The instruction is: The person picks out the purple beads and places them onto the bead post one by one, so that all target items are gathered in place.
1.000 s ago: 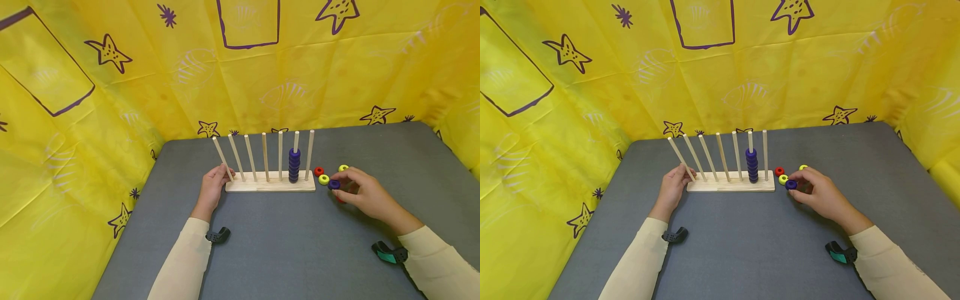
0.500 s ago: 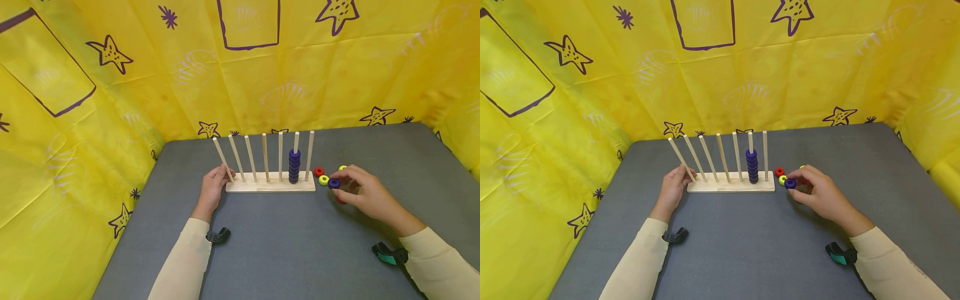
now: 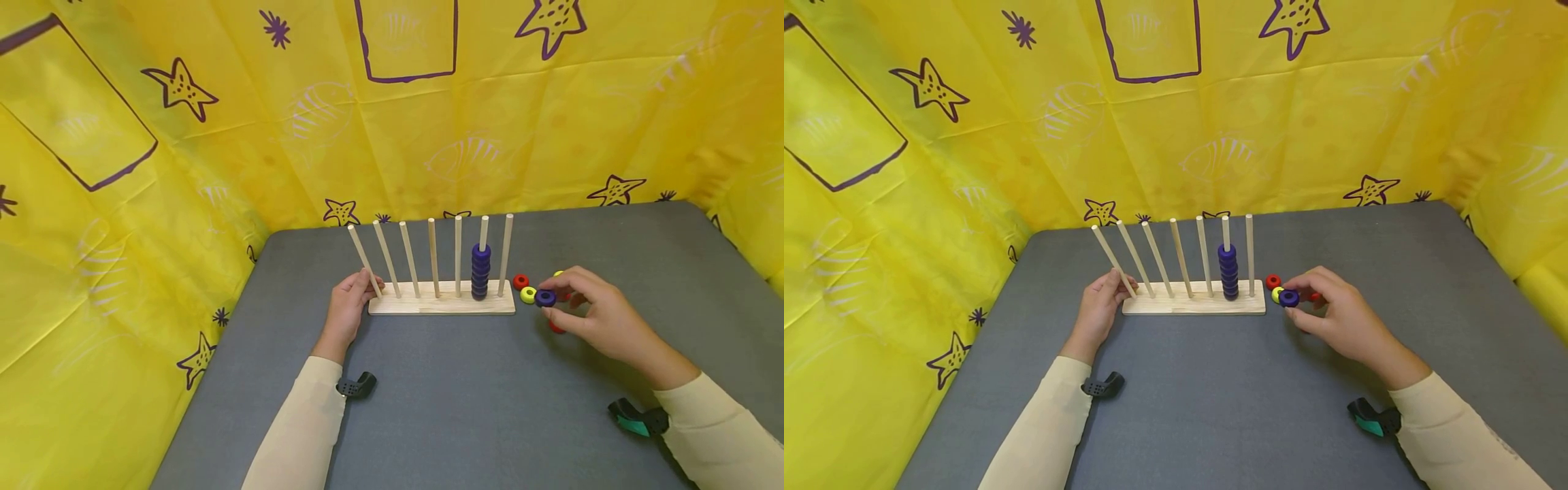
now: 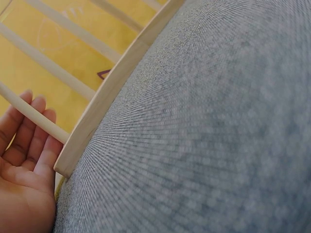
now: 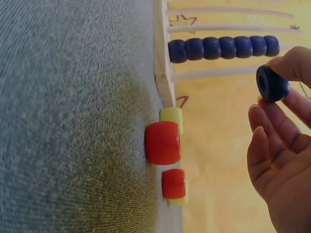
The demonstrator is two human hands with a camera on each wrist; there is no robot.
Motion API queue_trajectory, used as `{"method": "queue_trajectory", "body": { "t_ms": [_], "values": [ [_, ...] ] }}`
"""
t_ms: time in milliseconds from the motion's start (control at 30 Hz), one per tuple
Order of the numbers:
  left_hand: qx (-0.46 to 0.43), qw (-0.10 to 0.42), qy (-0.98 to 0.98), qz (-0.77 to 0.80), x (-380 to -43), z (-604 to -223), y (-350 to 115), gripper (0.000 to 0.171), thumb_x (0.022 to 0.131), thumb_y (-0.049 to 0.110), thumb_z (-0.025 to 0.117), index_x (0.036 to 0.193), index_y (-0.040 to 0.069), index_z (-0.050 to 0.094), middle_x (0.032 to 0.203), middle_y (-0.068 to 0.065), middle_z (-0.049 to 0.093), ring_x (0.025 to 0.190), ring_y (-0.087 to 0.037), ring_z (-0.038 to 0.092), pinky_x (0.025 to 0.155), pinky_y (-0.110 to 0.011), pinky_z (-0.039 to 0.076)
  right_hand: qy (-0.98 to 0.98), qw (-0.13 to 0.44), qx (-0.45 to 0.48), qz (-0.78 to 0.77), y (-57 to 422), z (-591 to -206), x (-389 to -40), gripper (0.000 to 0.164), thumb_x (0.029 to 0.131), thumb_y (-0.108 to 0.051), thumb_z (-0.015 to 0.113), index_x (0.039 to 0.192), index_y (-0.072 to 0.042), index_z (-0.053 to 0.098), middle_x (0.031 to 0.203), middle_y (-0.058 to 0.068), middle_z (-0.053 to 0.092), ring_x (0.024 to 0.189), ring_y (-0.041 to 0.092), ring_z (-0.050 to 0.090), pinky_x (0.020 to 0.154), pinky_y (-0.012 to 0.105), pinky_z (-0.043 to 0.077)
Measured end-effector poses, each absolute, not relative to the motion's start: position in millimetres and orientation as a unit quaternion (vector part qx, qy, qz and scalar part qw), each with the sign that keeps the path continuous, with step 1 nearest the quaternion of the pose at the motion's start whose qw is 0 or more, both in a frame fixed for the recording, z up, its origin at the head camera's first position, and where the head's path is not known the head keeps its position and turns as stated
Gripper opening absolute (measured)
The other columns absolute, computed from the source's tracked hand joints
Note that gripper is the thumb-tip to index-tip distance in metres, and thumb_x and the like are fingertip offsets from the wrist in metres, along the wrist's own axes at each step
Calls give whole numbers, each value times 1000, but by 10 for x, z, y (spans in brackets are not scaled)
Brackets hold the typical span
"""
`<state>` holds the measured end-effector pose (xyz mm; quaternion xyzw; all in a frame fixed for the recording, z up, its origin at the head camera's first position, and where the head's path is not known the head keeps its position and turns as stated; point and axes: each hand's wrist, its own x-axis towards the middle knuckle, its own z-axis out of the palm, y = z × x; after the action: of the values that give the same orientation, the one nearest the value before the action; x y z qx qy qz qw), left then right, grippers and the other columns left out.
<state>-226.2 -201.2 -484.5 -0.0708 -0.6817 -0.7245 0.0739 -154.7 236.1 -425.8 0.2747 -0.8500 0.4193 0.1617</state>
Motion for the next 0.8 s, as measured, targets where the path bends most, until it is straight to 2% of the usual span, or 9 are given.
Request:
{"method": "queue_trajectory", "body": {
  "t_ms": [333, 800],
  "values": [
    [-68, 76, -681, -725, -2257, -4834, -2006, 45, 117, 27, 58, 108, -15, 73, 102, -15, 75, 101, -26, 72, 92, -33, 59, -841, 171, 281, 429, 2332, -4228, -1546, 48, 77, 17, 90, 116, -7, 76, 109, 0, 67, 89, 13, 63, 79, 13, 53],
    [-72, 75, -680, -725, -2261, -4839, -2011, 47, 117, 25, 56, 111, -20, 69, 103, -16, 75, 101, -25, 71, 93, -34, 59, -841, 171, 286, 426, 2274, -4098, -1559, 45, 80, 16, 89, 117, -6, 75, 110, -2, 66, 86, 18, 63, 78, 15, 54]
  ]
}}
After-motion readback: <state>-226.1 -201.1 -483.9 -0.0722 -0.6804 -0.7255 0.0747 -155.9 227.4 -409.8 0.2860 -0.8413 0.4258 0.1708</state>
